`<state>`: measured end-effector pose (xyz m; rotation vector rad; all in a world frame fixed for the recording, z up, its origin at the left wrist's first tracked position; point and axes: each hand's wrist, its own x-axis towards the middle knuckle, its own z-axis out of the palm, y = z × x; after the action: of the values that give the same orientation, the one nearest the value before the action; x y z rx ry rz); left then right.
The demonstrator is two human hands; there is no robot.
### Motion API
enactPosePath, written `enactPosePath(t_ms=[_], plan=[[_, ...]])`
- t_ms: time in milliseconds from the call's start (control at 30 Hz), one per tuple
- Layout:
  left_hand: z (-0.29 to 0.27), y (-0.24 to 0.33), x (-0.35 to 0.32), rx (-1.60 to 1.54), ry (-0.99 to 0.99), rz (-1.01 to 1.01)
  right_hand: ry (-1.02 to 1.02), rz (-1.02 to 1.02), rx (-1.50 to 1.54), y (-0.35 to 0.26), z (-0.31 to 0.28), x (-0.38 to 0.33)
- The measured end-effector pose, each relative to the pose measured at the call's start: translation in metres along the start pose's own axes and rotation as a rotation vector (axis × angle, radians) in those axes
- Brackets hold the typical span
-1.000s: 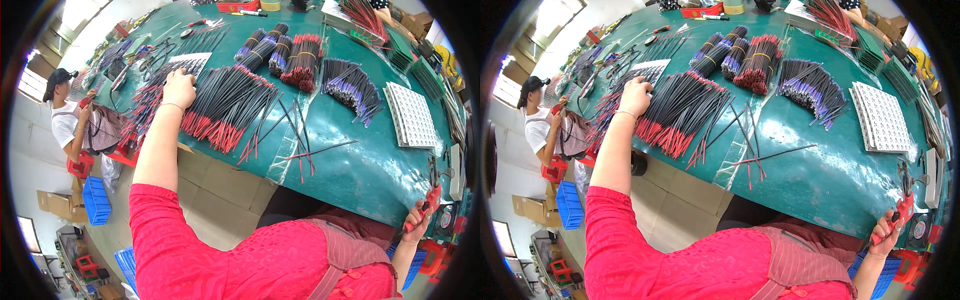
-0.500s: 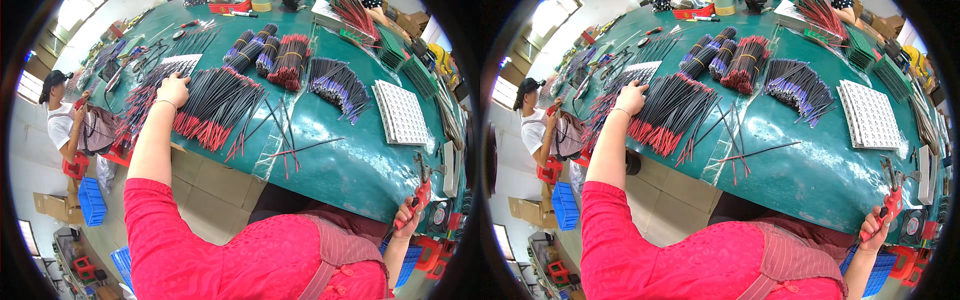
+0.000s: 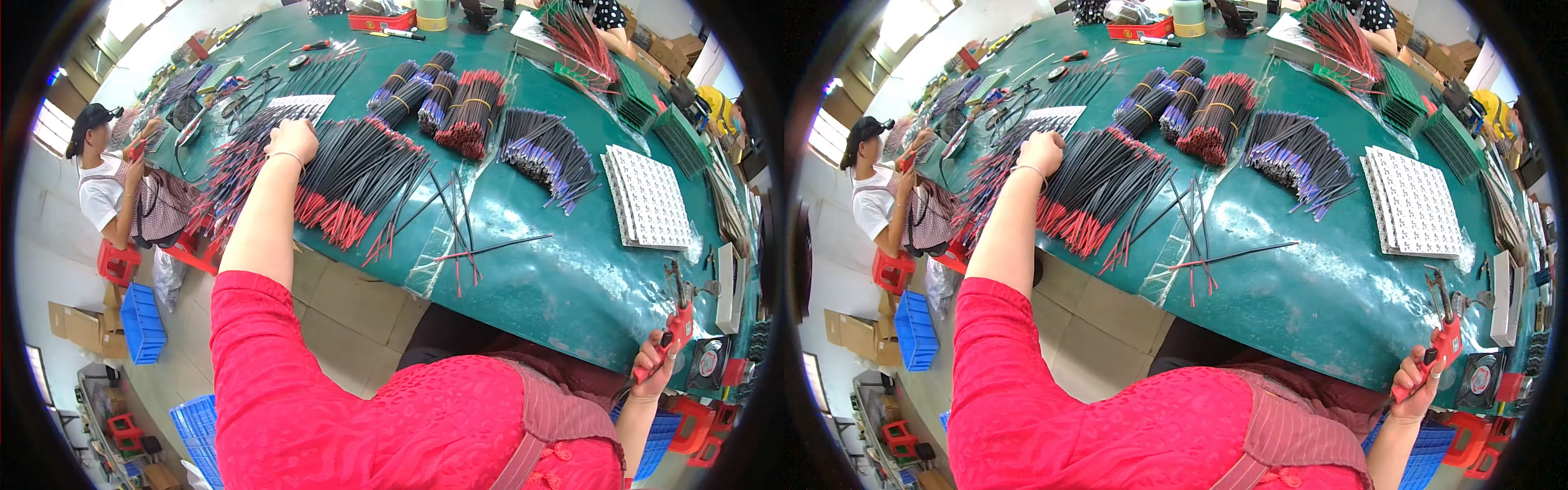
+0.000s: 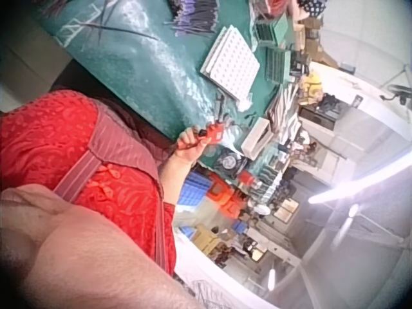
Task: The person places a circuit board on the workbench, holds a soldering gun, and solders wires onto the board by hand.
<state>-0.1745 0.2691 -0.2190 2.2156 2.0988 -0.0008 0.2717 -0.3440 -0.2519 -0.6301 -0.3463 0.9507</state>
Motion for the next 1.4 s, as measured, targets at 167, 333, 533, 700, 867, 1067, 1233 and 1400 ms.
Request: enactPosePath(t_ms=[167,333,533,700,867,1067,1233,1400], plan=[[0.007,-0.001,-0.002,0.014,0.134,0.016,0.051,-0.015,-0.001,0.002,0.004,0.003],[0.002,0.001,0.001,0.038,0.073,0.002,0.042,-0.008,0.000,0.003,0.004,0.003],[0.000,0.004,0.005,0.026,0.024,-0.029,-0.007,0.007,0.027,0.001,-0.006,0.001],[-0.003,0.014,0.002,0.070,0.010,-0.072,-0.014,0.019,0.022,-0.002,-0.009,0.002],[-0.019,0.031,-0.012,0.228,-0.006,-0.046,0.028,-0.018,-0.022,-0.002,-0.009,0.001],[-0.020,0.028,-0.012,0.219,-0.004,-0.044,0.046,-0.021,-0.033,-0.001,-0.006,0.004],[-0.021,0.029,-0.015,0.232,-0.011,-0.020,0.094,-0.025,-0.019,-0.001,-0.010,0.001],[-0.023,0.019,-0.027,0.318,0.120,0.056,0.065,-0.020,-0.029,0.002,-0.001,0.004]])
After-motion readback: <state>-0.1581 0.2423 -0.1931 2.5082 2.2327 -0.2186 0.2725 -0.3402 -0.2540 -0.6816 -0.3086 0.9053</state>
